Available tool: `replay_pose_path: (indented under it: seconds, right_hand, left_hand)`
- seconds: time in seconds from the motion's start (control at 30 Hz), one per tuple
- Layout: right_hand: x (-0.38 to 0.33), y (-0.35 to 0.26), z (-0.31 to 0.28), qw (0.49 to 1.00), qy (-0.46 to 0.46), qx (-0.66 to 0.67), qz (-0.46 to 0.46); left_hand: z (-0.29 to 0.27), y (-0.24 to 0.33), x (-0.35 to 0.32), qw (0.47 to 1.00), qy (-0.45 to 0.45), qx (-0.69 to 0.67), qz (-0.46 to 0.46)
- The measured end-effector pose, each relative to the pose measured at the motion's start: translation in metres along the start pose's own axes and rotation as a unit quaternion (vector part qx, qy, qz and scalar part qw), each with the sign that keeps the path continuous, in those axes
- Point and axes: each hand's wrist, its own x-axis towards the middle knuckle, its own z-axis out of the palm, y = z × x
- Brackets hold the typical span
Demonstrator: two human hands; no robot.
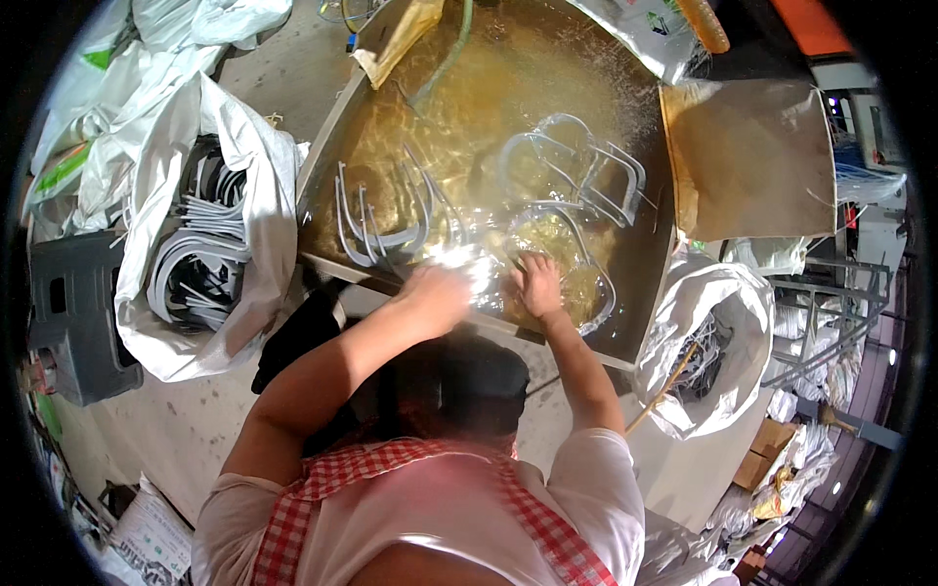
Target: The person uses a wooden pole to submerge white plastic frames into a tank of water, then retrieves them by hand, rinsing and shaking off excess water before placing the items into a white bag.
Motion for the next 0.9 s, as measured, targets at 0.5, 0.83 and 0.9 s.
replay_pose_path:
  seconds: [0.5, 0.83, 0.9]
  right_hand:
    - [0.119, -0.136, 0.036, 0.642, -0.285, 0.553, 0.448]
    - [0.177, -0.121, 0.083, 0.797, -0.277, 0.452, 0.289]
    - [0.188, -0.125, 0.101, 0.834, -0.289, 0.367, 0.294]
  left_hand:
    - [-0.001, -0.019, -0.006, 0.994, 0.106, -0.024, 0.016]
    - [-0.030, -0.030, -0.018, 0.996, 0.066, -0.048, -0.046]
    - [-0.031, -0.034, -0.014, 0.995, 0.049, -0.075, -0.053]
